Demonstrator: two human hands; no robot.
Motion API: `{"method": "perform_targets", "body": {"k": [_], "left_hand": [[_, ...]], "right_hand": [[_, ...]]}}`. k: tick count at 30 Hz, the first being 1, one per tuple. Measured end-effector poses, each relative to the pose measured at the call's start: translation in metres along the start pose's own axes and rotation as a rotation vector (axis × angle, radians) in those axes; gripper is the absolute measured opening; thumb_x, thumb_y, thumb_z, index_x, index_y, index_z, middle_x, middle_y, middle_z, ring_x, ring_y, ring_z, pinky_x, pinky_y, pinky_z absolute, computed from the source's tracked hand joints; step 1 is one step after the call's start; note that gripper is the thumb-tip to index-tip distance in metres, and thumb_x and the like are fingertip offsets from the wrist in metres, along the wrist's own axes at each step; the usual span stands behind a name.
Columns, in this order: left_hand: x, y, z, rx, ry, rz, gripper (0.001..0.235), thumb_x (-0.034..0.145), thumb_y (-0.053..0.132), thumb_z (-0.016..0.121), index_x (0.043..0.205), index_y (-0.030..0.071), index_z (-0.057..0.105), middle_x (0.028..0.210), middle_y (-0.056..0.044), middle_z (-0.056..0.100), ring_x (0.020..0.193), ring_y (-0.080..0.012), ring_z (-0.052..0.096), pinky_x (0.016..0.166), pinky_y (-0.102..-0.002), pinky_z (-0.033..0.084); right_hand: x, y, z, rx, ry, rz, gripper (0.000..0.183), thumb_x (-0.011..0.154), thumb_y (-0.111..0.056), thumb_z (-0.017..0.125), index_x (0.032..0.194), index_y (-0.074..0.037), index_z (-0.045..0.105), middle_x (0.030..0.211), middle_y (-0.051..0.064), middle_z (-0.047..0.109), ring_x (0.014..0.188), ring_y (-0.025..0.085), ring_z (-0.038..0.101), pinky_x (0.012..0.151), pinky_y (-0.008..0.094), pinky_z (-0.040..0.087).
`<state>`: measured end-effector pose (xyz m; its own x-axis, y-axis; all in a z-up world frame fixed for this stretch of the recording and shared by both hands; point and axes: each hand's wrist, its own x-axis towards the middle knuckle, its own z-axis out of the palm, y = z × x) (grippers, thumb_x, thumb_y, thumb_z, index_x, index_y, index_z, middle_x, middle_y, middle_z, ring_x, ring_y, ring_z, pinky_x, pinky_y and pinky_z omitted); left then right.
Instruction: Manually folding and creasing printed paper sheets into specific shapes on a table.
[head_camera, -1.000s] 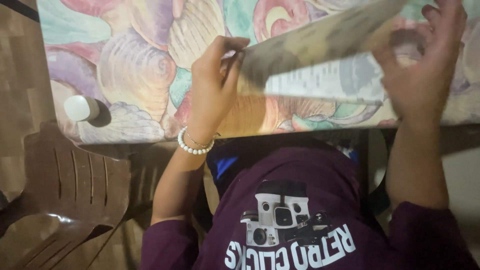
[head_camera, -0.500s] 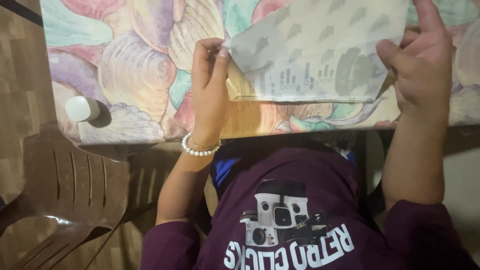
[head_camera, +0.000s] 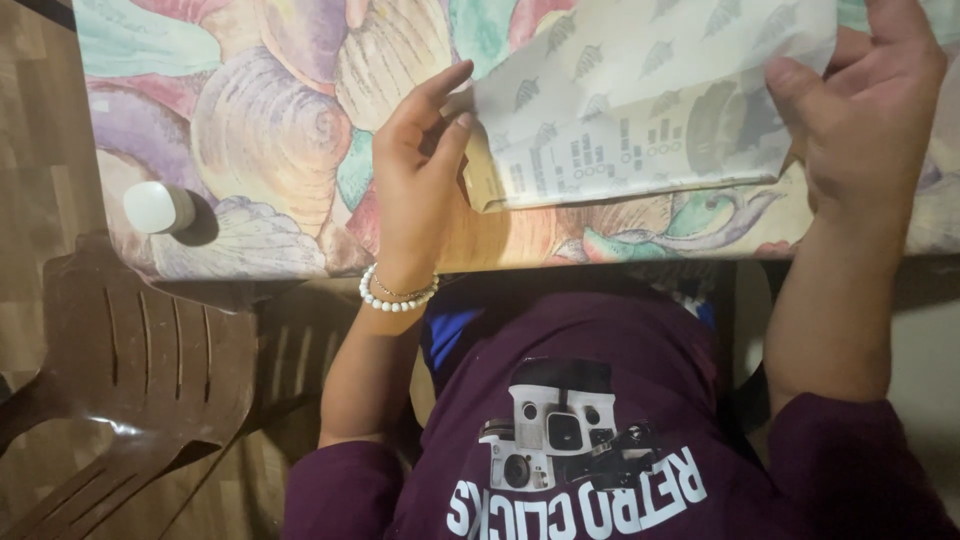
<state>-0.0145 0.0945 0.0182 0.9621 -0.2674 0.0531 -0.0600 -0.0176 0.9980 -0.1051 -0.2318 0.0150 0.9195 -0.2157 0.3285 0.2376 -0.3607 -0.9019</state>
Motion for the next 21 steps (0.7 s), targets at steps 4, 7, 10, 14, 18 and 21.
{"method": "perform_targets", "body": {"k": [4,7,10,14,18,21], "left_hand": [[0.001,-0.003,-0.001,0.135,0.037,0.023,0.042,0.089,-0.007,0.054,0.125,0.007,0.07,0.109,-0.006,0.077,0.079,-0.009,0.065,0.067,-0.022,0.058],[0.001,-0.007,0.0,0.124,0.045,0.05,0.041,0.09,-0.009,0.056,0.126,0.007,0.071,0.107,-0.007,0.078,0.066,-0.0078,0.057,0.062,-0.021,0.054],[0.002,-0.015,0.0,0.104,0.053,0.096,0.039,0.096,-0.009,0.058,0.129,0.009,0.068,0.115,-0.01,0.078,0.083,-0.0107,0.064,0.07,-0.021,0.057],[0.002,-0.021,-0.001,0.185,0.066,0.129,0.036,0.098,-0.01,0.059,0.125,0.01,0.072,0.1,-0.001,0.075,0.081,-0.0082,0.06,0.069,-0.021,0.049],[0.003,-0.019,0.0,0.273,0.065,0.13,0.034,0.097,-0.006,0.059,0.125,0.008,0.07,0.118,-0.006,0.078,0.075,-0.0065,0.06,0.063,-0.019,0.052],[0.003,-0.017,0.0,0.262,0.063,0.14,0.033,0.094,-0.008,0.057,0.12,0.007,0.072,0.116,-0.005,0.077,0.086,-0.01,0.069,0.072,-0.02,0.057]], "right_hand": [[-0.001,0.003,-0.004,-0.013,-0.019,-0.001,0.06,0.115,0.032,0.062,0.166,0.009,0.041,0.134,0.031,0.063,0.12,0.037,0.065,0.109,0.051,0.058],[-0.001,-0.003,-0.002,-0.085,0.007,0.042,0.068,0.111,0.035,0.063,0.169,0.008,0.038,0.131,0.025,0.06,0.099,0.025,0.048,0.087,0.039,0.047],[-0.004,-0.031,0.019,-0.409,0.116,0.041,0.061,0.103,0.029,0.072,0.152,0.007,0.043,0.13,0.021,0.058,0.098,0.025,0.046,0.078,0.037,0.05],[-0.048,-0.024,0.038,-0.577,0.006,-0.215,0.026,0.112,0.008,0.081,0.127,0.018,0.062,0.12,0.033,0.067,0.1,0.039,0.069,0.065,0.038,0.058],[-0.065,-0.029,0.072,-0.667,-0.324,-0.503,0.028,0.096,-0.008,0.08,0.117,0.008,0.069,0.117,0.027,0.068,0.105,0.037,0.067,0.09,0.043,0.062],[-0.068,-0.031,0.086,-0.602,-0.426,-0.592,0.031,0.092,-0.008,0.081,0.117,0.006,0.07,0.112,0.021,0.072,0.105,0.03,0.068,0.094,0.034,0.061]]}}
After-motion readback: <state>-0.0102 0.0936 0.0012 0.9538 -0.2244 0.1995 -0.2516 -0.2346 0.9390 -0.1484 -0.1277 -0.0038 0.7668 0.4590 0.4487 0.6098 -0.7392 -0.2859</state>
